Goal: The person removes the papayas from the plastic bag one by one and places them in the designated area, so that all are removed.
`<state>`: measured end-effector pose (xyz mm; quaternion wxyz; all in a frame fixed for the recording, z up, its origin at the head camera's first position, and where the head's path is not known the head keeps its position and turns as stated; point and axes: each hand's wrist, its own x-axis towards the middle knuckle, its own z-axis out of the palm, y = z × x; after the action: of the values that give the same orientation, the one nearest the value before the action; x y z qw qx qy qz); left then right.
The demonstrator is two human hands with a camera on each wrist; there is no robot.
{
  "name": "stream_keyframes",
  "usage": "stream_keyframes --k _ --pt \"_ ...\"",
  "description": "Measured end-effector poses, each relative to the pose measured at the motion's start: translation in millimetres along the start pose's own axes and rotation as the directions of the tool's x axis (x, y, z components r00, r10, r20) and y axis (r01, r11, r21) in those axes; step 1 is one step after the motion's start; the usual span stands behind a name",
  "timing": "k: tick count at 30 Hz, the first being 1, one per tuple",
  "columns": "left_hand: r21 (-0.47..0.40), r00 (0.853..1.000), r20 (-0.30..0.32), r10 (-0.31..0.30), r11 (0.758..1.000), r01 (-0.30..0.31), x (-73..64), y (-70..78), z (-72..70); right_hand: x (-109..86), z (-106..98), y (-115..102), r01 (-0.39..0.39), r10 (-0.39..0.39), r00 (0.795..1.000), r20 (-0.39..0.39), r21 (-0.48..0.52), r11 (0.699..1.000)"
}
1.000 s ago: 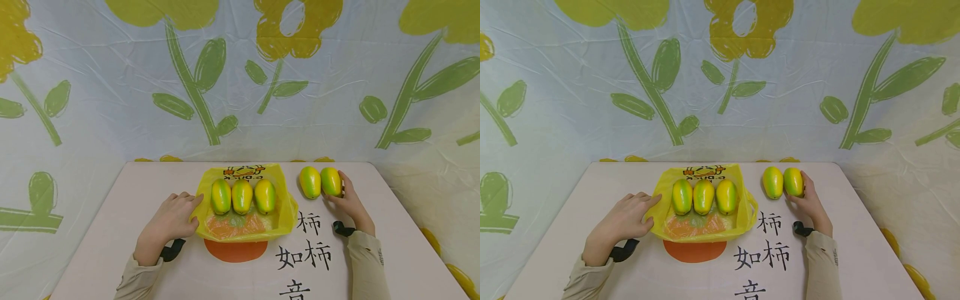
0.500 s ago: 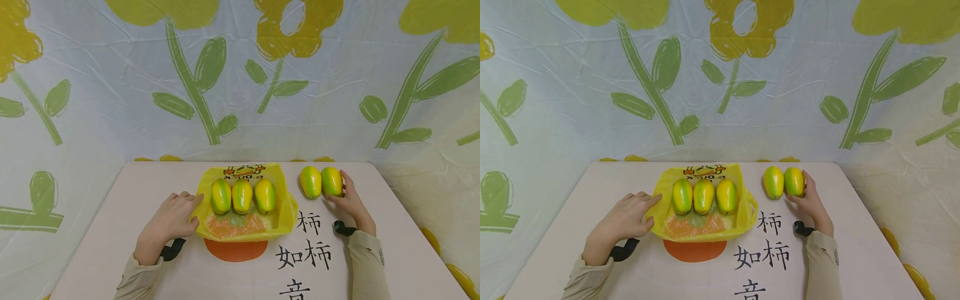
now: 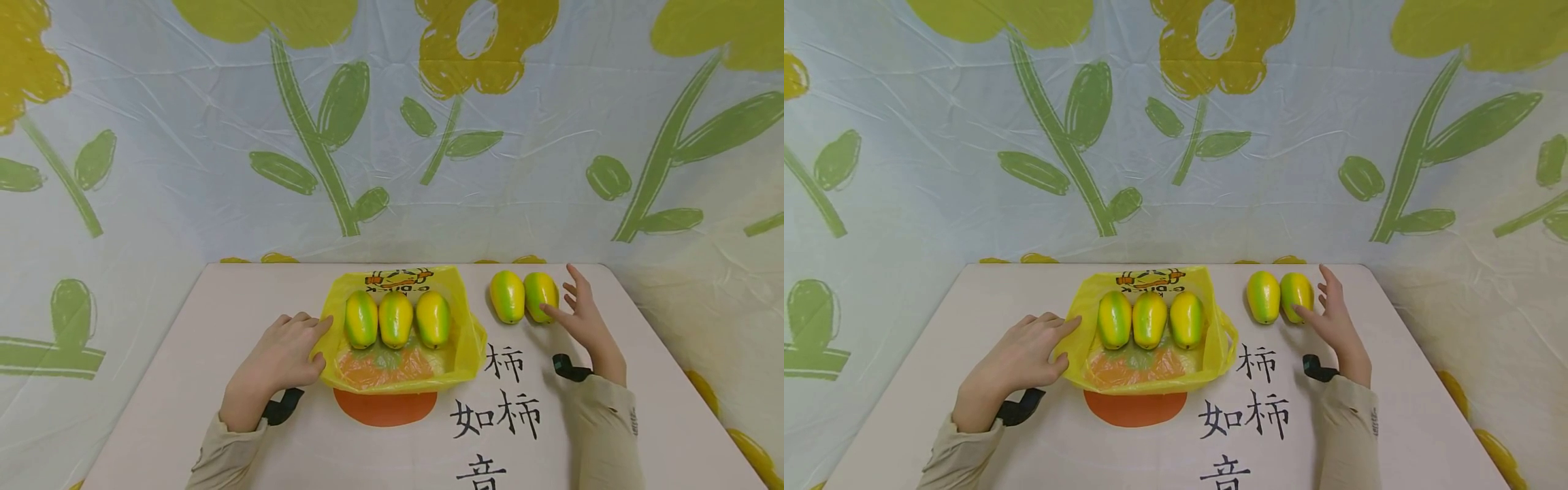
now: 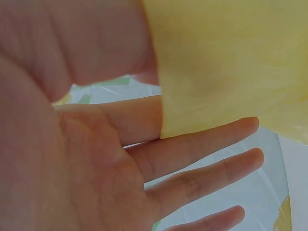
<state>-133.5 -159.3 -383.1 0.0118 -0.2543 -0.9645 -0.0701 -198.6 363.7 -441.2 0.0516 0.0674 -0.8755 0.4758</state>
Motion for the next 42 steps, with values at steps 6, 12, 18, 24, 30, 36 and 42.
stream_keyframes --k 6,12,18,24,30,36,42 --pt "-0.004 1.000 0.000 0.000 1.000 0.000 -0.3 0.1 -0.1 0.3 2 -20 0.077 -0.077 0.997 -0.014 0.000 0.997" --pt "-0.006 1.000 0.006 -0.001 1.000 0.001 -1.1 0.0 0.5 0.2 11 -45 0.168 -0.169 0.985 -0.031 -0.025 0.985" --pt "-0.007 1.000 0.009 0.002 1.000 -0.002 -1.1 0.4 0.7 -2.3 22 -72 0.250 -0.253 0.967 -0.037 -0.056 0.967" --pt "-0.009 1.000 0.014 0.003 1.000 -0.003 -1.0 0.7 0.9 -3.1 38 -99 0.374 -0.374 0.927 -0.023 0.082 0.924" --pt "-0.006 1.000 0.006 0.008 1.000 -0.008 -1.1 0.4 -0.3 -9.0 56 -130 0.401 -0.409 0.912 0.010 0.172 0.900" --pt "-0.008 1.000 0.005 0.008 1.000 -0.008 -0.8 -0.1 -1.7 -1.9 74 -158 0.337 -0.337 0.934 0.119 0.018 0.941" --pt "-0.013 1.000 -0.002 0.014 1.000 -0.014 0.0 0.2 -1.4 14.0 85 -188 0.328 -0.270 0.916 0.295 -0.165 0.930"
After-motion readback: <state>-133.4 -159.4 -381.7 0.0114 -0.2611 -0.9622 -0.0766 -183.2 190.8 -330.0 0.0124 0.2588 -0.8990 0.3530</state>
